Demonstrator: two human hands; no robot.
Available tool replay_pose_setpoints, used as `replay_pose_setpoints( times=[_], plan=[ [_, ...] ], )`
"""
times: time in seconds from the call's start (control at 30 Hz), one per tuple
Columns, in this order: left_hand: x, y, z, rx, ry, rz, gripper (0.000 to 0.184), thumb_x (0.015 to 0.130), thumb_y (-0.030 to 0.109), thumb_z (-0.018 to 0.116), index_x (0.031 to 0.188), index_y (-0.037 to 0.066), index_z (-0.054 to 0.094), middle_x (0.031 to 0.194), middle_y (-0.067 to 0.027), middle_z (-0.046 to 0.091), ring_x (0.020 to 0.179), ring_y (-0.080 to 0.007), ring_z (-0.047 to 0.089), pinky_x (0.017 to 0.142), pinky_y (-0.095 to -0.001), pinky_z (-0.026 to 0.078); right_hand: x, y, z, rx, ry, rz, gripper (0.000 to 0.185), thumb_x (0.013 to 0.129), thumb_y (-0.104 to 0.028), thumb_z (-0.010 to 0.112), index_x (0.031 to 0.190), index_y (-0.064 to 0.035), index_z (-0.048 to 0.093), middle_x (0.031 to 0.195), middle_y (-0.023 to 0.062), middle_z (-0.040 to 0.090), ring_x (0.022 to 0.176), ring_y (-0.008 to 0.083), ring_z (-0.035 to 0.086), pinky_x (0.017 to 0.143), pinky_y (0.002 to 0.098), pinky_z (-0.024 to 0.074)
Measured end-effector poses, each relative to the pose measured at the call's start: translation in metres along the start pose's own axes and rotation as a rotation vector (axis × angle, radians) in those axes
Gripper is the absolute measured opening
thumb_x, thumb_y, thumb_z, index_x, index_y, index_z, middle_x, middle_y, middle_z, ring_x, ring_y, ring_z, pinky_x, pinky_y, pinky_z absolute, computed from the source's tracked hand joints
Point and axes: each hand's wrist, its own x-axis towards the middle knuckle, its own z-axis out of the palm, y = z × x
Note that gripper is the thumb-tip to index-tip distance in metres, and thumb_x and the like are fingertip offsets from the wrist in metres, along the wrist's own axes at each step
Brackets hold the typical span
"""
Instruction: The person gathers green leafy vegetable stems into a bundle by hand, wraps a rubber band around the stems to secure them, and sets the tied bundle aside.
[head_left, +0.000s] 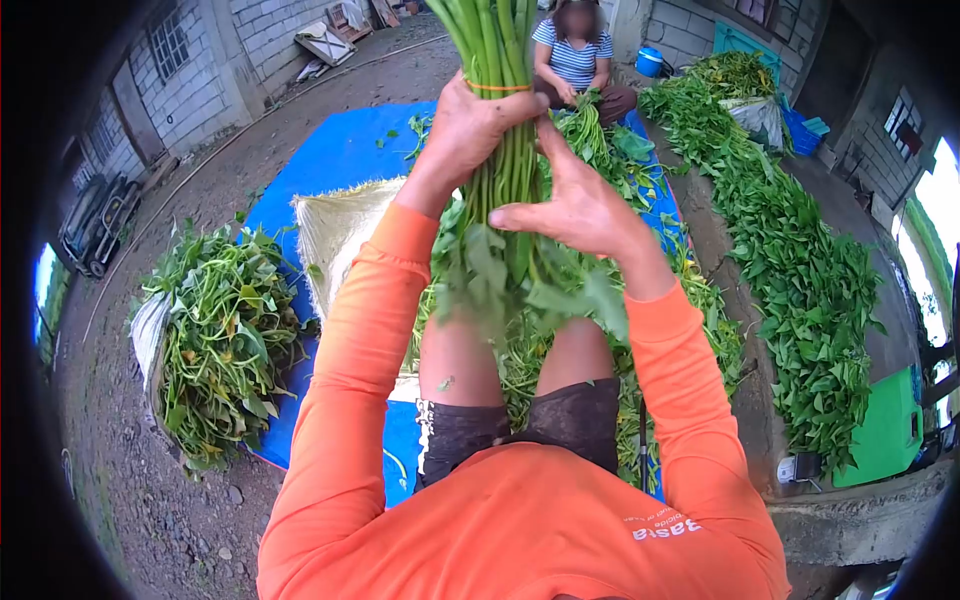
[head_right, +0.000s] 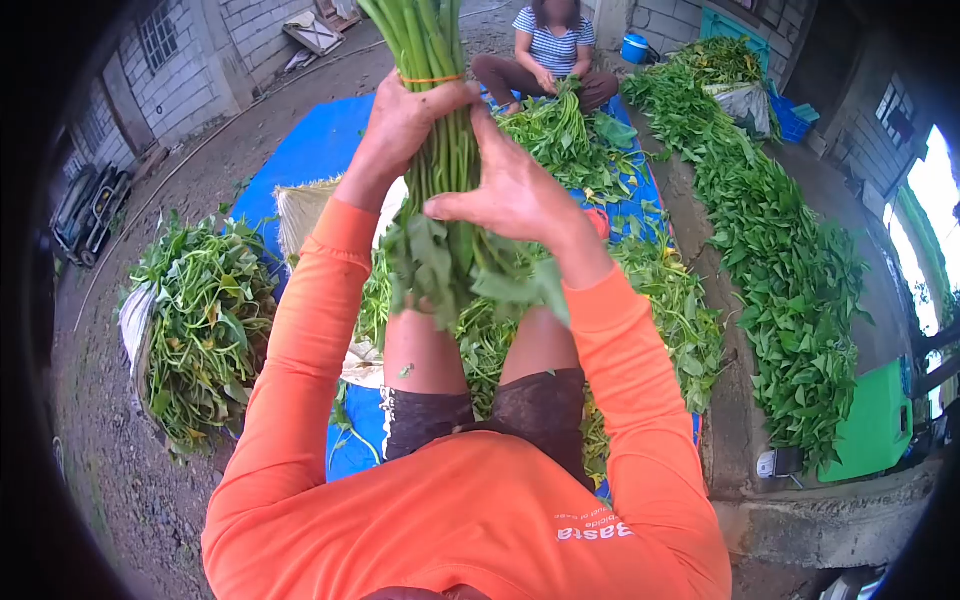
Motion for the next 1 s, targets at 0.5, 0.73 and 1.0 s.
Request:
replay_pose_setpoints(
  times=[0.5,0.73,1.0],
  plan=[
    [-0.026,-0.006,0.055,-0.701,-0.256,-0.176,0.084,0.084,0.032,0.078,0.151,-0.003,0.042,0.104,-0.0147,0.059,0.089,-0.0254,0.065,0.083,-0.0367,0.059,-0.069,0.020,0.034,0.534,0.303,-0.145,0.162,0.059,-0.032,0.104,0.167,0.0070,-0.011,0.154,0.0262,0.050,0.138,0.0346,0.057,0.118,0.0379,0.0449],
    [-0.010,-0.012,0.112,-0.939,-0.473,-0.119,0.094,0.084,0.038,0.079,0.155,-0.006,0.037,0.100,-0.0114,0.056,0.085,-0.0232,0.062,0.081,-0.0355,0.059,-0.144,0.008,0.004,0.398,0.386,-0.186,0.150,0.067,-0.023,0.098,0.169,0.0017,-0.010,0.157,0.0243,0.050,0.144,0.0345,0.053,0.121,0.0421,0.0418],
    [-0.017,-0.009,0.186,-0.240,-0.652,-0.179,0.106,0.086,0.069,0.081,0.159,0.000,0.047,0.137,-0.0197,0.068,0.116,-0.0271,0.072,0.100,-0.0384,0.057,-0.243,0.015,-0.078,0.395,0.930,0.047,0.116,0.079,-0.012,0.092,0.169,-0.0040,0.019,0.158,0.0131,0.046,0.143,0.0238,0.049,0.121,0.0419,0.0417]
  ],
)
